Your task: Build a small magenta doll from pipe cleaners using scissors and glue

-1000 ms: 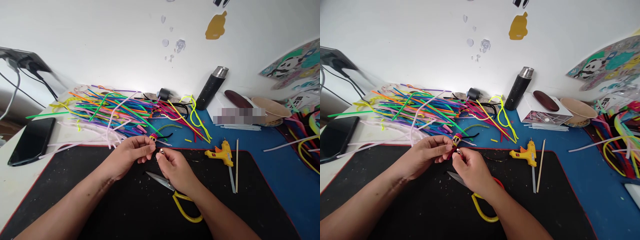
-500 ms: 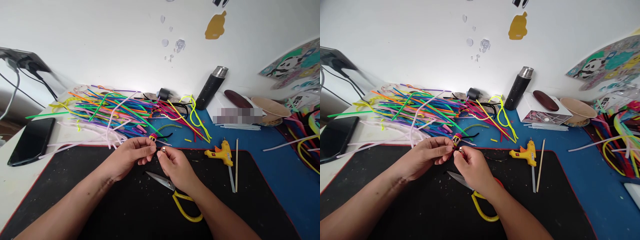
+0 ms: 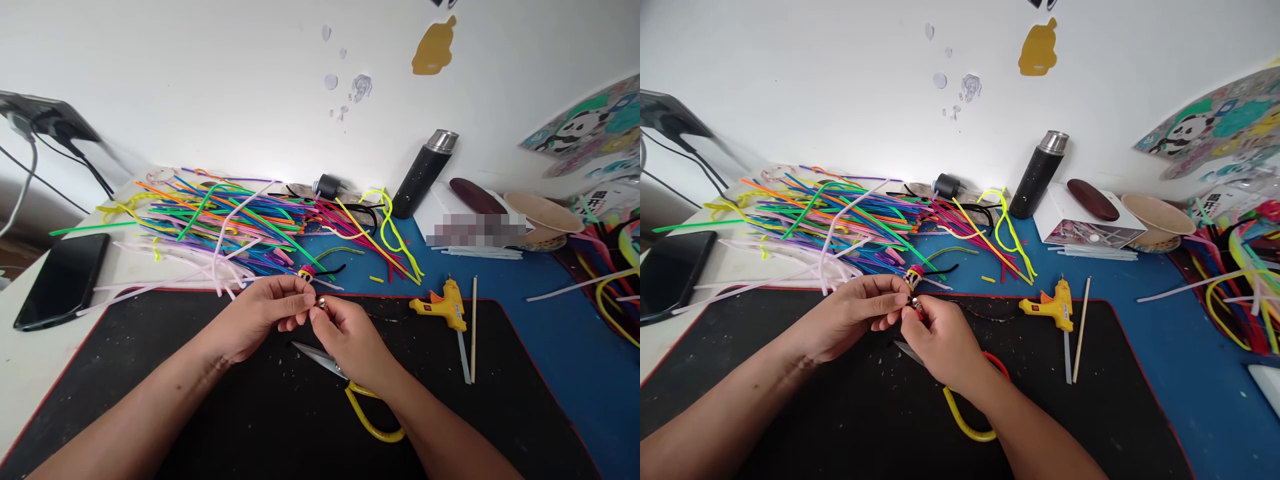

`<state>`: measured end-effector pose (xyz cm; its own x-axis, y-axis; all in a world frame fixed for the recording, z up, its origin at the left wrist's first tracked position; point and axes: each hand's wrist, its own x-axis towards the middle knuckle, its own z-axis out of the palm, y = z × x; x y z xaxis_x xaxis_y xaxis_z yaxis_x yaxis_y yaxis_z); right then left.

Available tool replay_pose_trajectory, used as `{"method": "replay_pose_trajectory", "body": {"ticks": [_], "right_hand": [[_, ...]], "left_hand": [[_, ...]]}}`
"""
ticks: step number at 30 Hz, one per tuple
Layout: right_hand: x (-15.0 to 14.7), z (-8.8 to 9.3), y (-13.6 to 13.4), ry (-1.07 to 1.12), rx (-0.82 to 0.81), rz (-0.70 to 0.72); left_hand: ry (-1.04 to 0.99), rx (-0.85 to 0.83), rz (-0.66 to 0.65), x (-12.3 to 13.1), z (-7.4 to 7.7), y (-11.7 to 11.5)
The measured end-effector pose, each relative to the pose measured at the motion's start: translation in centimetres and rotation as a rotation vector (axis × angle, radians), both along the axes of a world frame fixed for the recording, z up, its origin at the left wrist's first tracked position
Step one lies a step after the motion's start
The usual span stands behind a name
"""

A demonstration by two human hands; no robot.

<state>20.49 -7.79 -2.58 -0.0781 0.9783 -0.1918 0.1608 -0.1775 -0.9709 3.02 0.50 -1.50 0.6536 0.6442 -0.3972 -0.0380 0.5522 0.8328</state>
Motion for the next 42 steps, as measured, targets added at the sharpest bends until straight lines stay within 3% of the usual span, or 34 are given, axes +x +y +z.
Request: {"method": "replay_pose_trajectory", "body": {"ticks": [7,13,18,25,29,36,42], "right_hand": [[0.0,0.0,0.1,0.039,0.005,0.0],[1.1,0.3,0.6,0.348,-0.053,-0.133],[2.1,0.8,0.9,0.519,0.026,-0.113],[1.9,0.6,0.9,0.472,-0.04,-0.179],[2.0,0.5,1.0,0.459,-0.015,-0.254],[2.3,0.7,1.1,0.466,-0.005,-0.313],[2.3,1.0,1.0,0.46,-0.003,-0.302]], "left_hand": [[0.019,0.031,-0.002,0.1,0.0,0.1],[0.089,0.21,0.091,-0.2,0.3,0.6],[0.098,0.273,0.093,-0.4,0.3,0.7],[0.137,0.346,0.066,-0.3,0.4,0.6],[0.272,0.604,-0.03,-0.5,0.4,0.2],[0.48,1.306,-0.25,-0.4,-1.1,0.1],[0.481,1.576,-0.374,0.2,-2.4,0.3]]}}
